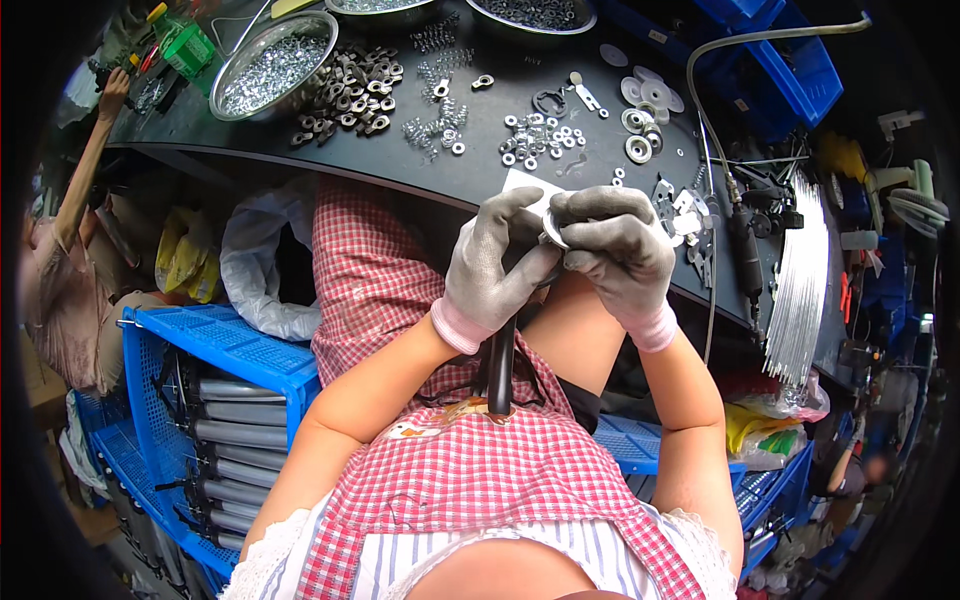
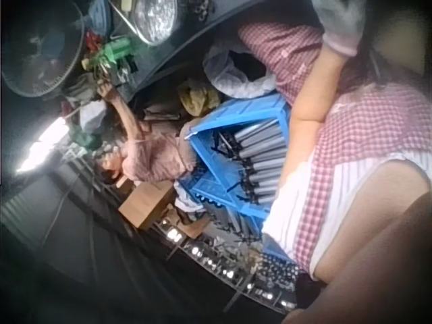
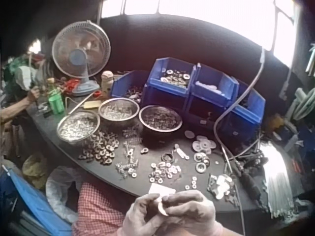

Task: The person assembles components of a mechanical tool by fitting washers, springs, and a handle onto a central rod, securing them with nuts using pliers and an electric screwdriver.

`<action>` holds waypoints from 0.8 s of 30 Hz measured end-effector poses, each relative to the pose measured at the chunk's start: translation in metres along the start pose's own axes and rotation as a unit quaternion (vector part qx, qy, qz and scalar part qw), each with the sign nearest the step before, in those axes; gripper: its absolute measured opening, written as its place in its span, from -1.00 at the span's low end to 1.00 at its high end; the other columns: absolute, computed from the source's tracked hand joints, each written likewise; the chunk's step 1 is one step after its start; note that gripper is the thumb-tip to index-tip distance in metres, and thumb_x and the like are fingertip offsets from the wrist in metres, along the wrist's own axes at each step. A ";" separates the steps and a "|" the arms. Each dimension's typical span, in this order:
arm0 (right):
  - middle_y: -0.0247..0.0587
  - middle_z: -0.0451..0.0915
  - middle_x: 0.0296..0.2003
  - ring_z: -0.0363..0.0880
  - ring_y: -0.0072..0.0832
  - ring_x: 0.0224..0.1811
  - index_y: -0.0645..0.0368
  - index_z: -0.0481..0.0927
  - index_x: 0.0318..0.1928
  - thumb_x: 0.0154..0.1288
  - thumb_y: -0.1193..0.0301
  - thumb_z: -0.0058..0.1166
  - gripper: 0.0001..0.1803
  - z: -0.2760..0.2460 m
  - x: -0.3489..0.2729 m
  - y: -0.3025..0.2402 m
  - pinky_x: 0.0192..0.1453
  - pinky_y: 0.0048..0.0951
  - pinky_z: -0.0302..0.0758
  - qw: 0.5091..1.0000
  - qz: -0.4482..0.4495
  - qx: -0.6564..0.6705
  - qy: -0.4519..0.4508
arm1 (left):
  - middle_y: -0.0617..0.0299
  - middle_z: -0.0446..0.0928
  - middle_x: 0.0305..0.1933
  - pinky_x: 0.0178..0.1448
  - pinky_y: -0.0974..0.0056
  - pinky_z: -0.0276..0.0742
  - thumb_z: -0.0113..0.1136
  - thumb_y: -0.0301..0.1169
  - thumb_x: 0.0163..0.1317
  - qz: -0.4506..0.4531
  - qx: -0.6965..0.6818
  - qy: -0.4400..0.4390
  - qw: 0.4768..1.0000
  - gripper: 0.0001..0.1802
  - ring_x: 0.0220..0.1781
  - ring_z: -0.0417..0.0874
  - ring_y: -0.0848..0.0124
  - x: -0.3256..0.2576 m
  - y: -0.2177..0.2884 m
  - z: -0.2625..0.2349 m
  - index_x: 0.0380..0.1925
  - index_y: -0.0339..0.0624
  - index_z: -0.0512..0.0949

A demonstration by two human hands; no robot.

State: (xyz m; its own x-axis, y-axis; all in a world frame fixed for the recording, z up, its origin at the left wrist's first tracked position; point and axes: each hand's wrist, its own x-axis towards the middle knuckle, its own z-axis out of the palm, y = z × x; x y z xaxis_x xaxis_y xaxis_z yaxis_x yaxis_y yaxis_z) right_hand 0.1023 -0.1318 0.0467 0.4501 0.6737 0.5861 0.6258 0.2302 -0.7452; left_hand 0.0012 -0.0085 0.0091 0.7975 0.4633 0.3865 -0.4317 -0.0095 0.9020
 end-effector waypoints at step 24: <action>-0.19 0.68 -0.29 0.62 -0.51 -0.27 0.27 0.62 -0.12 0.25 0.36 0.13 -0.73 -0.144 0.090 0.133 -0.13 -0.49 0.52 0.917 0.231 -0.241 0.218 | 0.03 0.57 -0.17 -0.08 0.09 0.52 0.49 -0.07 -0.14 0.075 0.110 -0.104 0.986 0.04 -0.23 0.63 0.08 0.004 -0.008 -0.015 0.31 -0.24 0.18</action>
State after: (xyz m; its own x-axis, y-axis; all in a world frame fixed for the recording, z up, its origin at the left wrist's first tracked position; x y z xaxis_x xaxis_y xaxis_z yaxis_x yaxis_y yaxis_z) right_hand 0.3177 -0.1417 0.0464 0.8844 0.2531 0.3922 0.4655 -0.4165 -0.7809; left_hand 0.0011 0.0069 0.0008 0.8109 0.2499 0.5292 -0.4678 -0.2665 0.8427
